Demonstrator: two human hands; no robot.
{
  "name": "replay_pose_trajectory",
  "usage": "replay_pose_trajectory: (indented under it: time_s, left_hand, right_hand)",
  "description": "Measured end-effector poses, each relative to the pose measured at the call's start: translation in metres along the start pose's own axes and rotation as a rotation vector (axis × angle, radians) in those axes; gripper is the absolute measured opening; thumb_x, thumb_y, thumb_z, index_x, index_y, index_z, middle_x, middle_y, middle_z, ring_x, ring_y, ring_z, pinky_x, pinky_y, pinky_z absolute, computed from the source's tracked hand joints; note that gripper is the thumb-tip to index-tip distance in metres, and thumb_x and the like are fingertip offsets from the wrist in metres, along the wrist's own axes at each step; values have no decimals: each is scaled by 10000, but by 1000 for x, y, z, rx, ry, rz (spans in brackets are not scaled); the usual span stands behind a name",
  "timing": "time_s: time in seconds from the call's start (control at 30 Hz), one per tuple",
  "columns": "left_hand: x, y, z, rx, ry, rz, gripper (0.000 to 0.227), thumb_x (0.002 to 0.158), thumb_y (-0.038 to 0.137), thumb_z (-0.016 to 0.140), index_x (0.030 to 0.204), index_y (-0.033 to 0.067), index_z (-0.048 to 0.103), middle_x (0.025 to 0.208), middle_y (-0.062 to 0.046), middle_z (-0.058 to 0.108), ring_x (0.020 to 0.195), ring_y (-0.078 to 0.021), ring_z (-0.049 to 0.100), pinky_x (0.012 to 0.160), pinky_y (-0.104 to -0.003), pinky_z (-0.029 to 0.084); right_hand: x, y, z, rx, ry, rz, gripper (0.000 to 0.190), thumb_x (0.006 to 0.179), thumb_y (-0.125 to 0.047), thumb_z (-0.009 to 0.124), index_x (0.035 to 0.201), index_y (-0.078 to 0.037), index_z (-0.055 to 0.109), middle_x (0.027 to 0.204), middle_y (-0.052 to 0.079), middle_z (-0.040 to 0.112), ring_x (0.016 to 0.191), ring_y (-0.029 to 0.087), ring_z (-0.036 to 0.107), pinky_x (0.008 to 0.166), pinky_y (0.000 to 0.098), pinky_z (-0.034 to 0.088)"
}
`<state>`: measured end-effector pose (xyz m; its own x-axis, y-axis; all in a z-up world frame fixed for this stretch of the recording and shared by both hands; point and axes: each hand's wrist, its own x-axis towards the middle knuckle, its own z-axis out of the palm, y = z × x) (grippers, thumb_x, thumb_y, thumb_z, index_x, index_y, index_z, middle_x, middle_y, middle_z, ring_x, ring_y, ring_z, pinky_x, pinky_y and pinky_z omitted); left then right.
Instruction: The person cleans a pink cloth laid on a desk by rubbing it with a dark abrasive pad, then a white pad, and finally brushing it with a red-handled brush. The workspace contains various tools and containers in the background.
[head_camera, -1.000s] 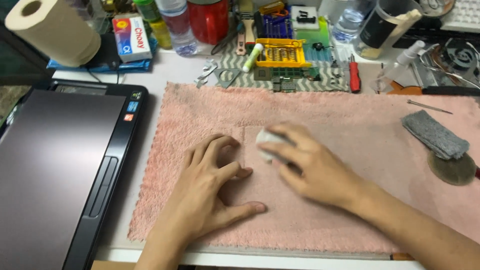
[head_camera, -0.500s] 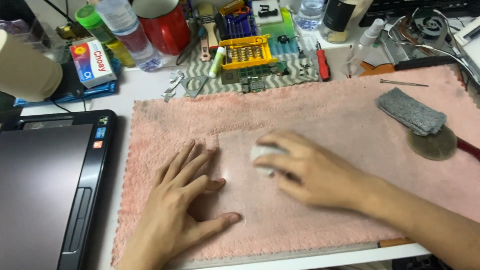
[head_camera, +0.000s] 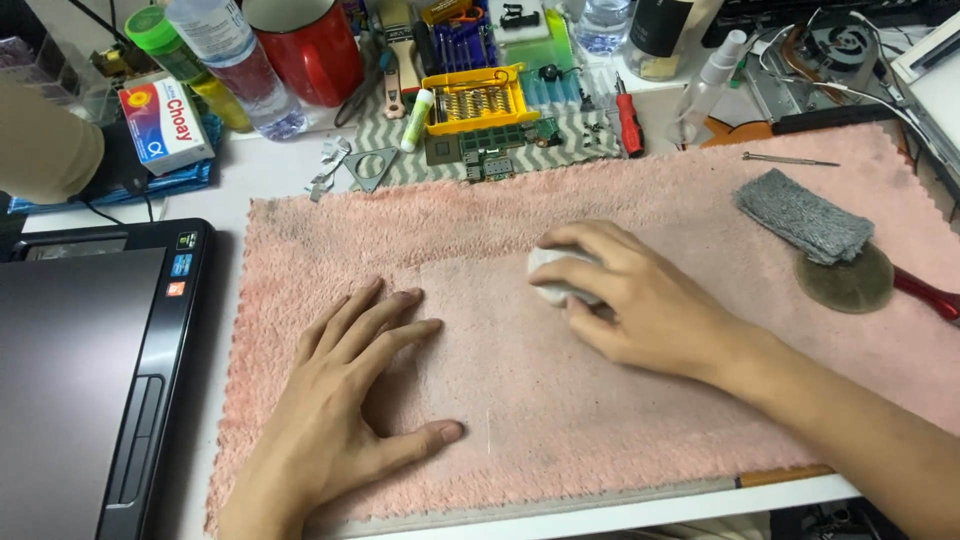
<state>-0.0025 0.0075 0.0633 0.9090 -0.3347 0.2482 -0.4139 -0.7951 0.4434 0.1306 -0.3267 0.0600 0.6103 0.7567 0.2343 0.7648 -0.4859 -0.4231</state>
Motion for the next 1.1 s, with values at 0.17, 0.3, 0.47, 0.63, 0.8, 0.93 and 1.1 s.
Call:
replay_pose_trajectory:
  time_s: [0.17, 0.3, 0.47, 0.63, 0.8, 0.93, 1.1]
  left_hand:
    - [3, 8, -5, -1, -37, -18, 856, 889, 740, 816, 1568, 230, 706, 1760, -104, 580, 1708, -401, 366, 1325, -634, 251]
    - [1, 3, 0, 17, 28, 14, 834, 878, 784, 812, 1477, 207, 749, 1723, -109, 612, 1673, -418, 421, 1342, -600, 270]
    - [-1, 5, -3, -7, 15, -14, 854, 873, 766, 839, 1498, 192, 748, 1737, -115, 595, 1680, -418, 394, 1320, -647, 282]
    - [-4, -2, 0, -7, 22, -34, 883, 827, 752, 899, 1506, 205, 761, 1737, -68, 608, 1691, -396, 381, 1280, -655, 312]
    - [-4, -3, 1, 10, 94, 1, 857, 790, 735, 922, 1447, 199, 798, 1680, -83, 666, 1661, -401, 457, 1322, -618, 303]
    - [-13, -4, -7, 13, 77, -1, 856, 768, 694, 955, 1459, 213, 804, 1703, -76, 657, 1687, -392, 445, 1314, -616, 321]
    - [-16, -11, -4, 33, 122, 5, 873, 676, 666, 1022, 1409, 237, 821, 1682, -36, 681, 1666, -373, 496, 1330, -586, 406]
  right_hand:
    - [0, -25, 5, 74, 3, -110, 346, 1018, -89, 705, 1357, -128, 763, 1550, 157, 637, 1537, 349, 545, 1331, 596, 459]
    - [-21, -5, -11, 49, -8, -61, 355, 940, -104, 730, 1284, -168, 788, 1533, 115, 669, 1437, 335, 638, 1233, 530, 476]
    - [-5, -9, 1, 17, 16, 72, 441, 956, -97, 719, 1389, -156, 775, 1608, 147, 604, 1502, 353, 569, 1190, 527, 600]
    - [-19, -6, -15, 102, -115, -36, 383, 985, -115, 669, 1345, -155, 794, 1584, 112, 634, 1495, 306, 606, 1222, 549, 563]
    - [-10, -2, -12, 44, -36, 273, 482, 999, -161, 723, 1473, -237, 760, 1704, 77, 569, 1565, 328, 517, 1156, 523, 639]
    - [-12, -18, -6, 102, 41, -17, 344, 1022, -54, 671, 1341, -90, 793, 1570, 174, 601, 1529, 353, 552, 1336, 559, 468]
    - [-31, 11, -23, 89, -60, 41, 427, 990, -104, 717, 1401, -195, 791, 1607, 127, 627, 1454, 297, 619, 1186, 471, 633]
